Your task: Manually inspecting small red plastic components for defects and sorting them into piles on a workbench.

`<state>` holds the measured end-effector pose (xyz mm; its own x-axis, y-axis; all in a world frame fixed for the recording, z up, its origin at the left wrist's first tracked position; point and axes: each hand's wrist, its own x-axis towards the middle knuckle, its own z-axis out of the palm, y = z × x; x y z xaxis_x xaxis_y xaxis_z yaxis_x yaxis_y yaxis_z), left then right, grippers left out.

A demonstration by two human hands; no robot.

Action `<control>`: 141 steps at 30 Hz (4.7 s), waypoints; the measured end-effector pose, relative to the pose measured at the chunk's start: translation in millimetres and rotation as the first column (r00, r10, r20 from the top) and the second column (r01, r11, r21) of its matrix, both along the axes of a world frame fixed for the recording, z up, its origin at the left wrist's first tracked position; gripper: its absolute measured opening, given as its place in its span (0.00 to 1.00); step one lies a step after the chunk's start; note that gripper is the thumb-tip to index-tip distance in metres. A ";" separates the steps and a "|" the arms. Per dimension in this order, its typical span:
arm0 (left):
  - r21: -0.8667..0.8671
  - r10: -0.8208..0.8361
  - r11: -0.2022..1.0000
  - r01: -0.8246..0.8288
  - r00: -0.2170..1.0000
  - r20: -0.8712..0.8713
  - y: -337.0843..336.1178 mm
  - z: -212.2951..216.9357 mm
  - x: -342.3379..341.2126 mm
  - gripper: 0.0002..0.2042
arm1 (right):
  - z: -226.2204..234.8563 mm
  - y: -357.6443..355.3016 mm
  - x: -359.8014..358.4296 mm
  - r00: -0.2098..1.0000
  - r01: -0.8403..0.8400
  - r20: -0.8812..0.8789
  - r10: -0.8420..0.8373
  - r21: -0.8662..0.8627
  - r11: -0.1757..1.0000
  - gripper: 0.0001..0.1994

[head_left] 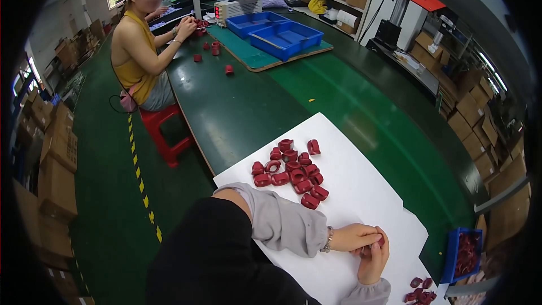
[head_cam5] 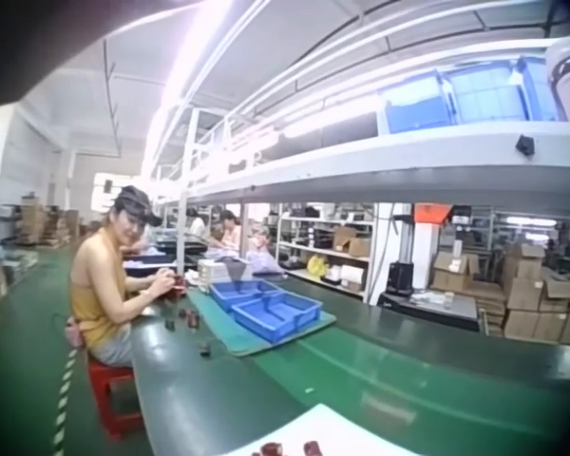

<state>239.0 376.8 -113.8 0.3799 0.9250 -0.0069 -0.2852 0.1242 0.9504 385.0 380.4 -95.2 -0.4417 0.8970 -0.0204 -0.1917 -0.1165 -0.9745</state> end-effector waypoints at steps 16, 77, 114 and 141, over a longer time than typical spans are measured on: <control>-0.014 -0.021 1.000 0.021 1.000 0.000 0.1 0.8 -0.1 0.15 | 3.3 -0.6 -0.5 1.000 0.001 0.032 -0.001 -0.003 1.000 0.23; 0.106 0.052 0.993 -0.059 0.996 0.073 2.3 4.8 0.2 0.09 | -35.3 13.7 15.7 0.987 0.157 -0.021 -0.159 0.318 0.935 0.16; 0.180 -0.048 0.981 0.066 0.994 -0.100 8.5 -8.8 -0.1 0.16 | -7.5 2.3 17.4 0.983 0.142 0.066 -0.171 0.317 0.938 0.19; 0.193 -0.123 0.972 0.138 0.988 -0.089 13.4 -2.8 -9.6 0.13 | -10.4 0.7 25.2 0.996 0.051 0.056 -0.067 0.250 0.967 0.25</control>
<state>229.4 390.1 -116.6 0.5027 0.8534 0.1378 -0.2053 -0.0370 0.9780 410.1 381.1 -105.6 -0.3930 0.9017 0.1801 -0.1273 0.1406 -0.9819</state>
